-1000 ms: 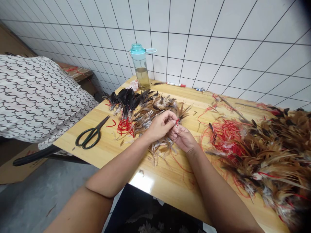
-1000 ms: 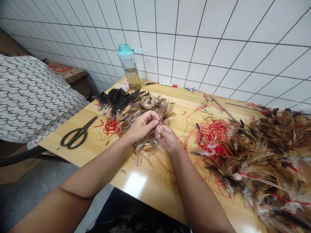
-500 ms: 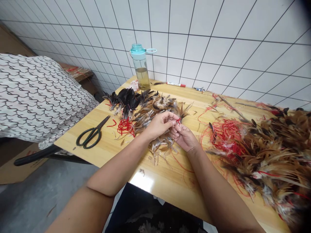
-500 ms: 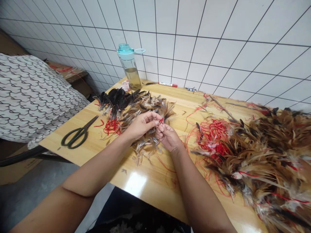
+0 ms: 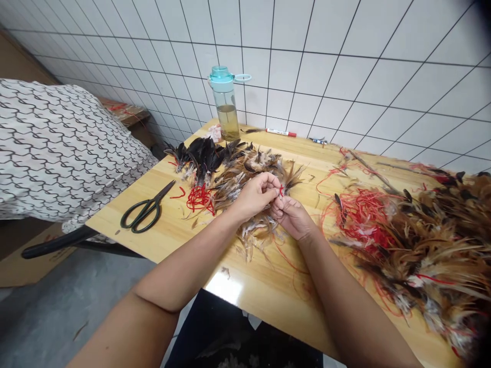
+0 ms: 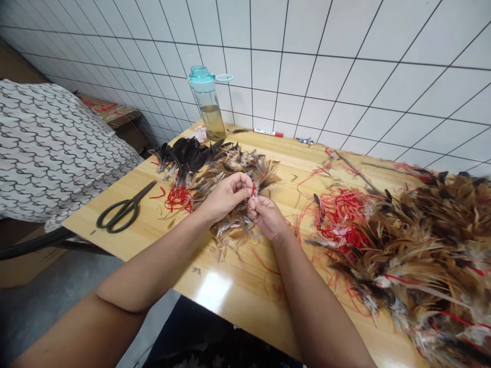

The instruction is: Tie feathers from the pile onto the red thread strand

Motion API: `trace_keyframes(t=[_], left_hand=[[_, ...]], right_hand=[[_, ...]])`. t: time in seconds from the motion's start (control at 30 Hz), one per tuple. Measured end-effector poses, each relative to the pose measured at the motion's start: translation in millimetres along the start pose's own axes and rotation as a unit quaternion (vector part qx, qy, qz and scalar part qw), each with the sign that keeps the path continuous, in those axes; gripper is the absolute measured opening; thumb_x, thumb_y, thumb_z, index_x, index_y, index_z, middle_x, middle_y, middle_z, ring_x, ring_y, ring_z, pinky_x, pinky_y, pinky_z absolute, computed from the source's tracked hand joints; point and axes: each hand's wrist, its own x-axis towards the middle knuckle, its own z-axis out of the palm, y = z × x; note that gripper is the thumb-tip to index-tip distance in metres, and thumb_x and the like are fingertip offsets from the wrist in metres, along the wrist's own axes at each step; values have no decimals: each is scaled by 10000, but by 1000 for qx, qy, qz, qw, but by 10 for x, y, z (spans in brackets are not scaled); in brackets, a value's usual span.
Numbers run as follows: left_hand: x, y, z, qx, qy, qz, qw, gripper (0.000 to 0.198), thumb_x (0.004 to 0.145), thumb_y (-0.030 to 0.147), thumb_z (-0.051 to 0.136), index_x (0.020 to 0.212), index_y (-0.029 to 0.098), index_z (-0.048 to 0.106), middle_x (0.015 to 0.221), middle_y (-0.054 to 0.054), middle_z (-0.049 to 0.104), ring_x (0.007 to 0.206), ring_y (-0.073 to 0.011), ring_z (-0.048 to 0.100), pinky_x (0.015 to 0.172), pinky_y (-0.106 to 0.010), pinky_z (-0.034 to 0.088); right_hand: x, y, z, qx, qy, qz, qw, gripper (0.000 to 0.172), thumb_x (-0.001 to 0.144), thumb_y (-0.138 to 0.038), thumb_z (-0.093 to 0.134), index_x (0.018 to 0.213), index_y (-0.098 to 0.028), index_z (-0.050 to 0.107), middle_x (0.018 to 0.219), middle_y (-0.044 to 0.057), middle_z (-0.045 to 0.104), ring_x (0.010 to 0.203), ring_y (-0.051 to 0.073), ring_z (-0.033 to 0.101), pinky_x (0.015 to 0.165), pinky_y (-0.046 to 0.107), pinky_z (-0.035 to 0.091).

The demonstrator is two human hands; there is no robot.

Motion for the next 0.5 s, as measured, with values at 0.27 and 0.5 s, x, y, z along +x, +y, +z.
trace_keyframes(t=[0.27,0.5], left_hand=[[-30,38,-28,-30,-51,-29,998,176,784,203,653,919,116,582,706,-21,656,623,-102,631,655,-232,504],[-17,-27,10,-18,-15,-25,999,251,699,187,740,885,107,592,701,-4,648,607,-79,619,652,-211,498]], right_hand=[[-1,-4,-40,9,15,-12,1000,281,672,-307,790,615,-167,552,574,-45,420,516,64,326,492,211,276],[11,3,-25,8,46,-11,999,285,587,-276,829,615,-164,569,566,-53,431,497,47,338,471,190,284]])
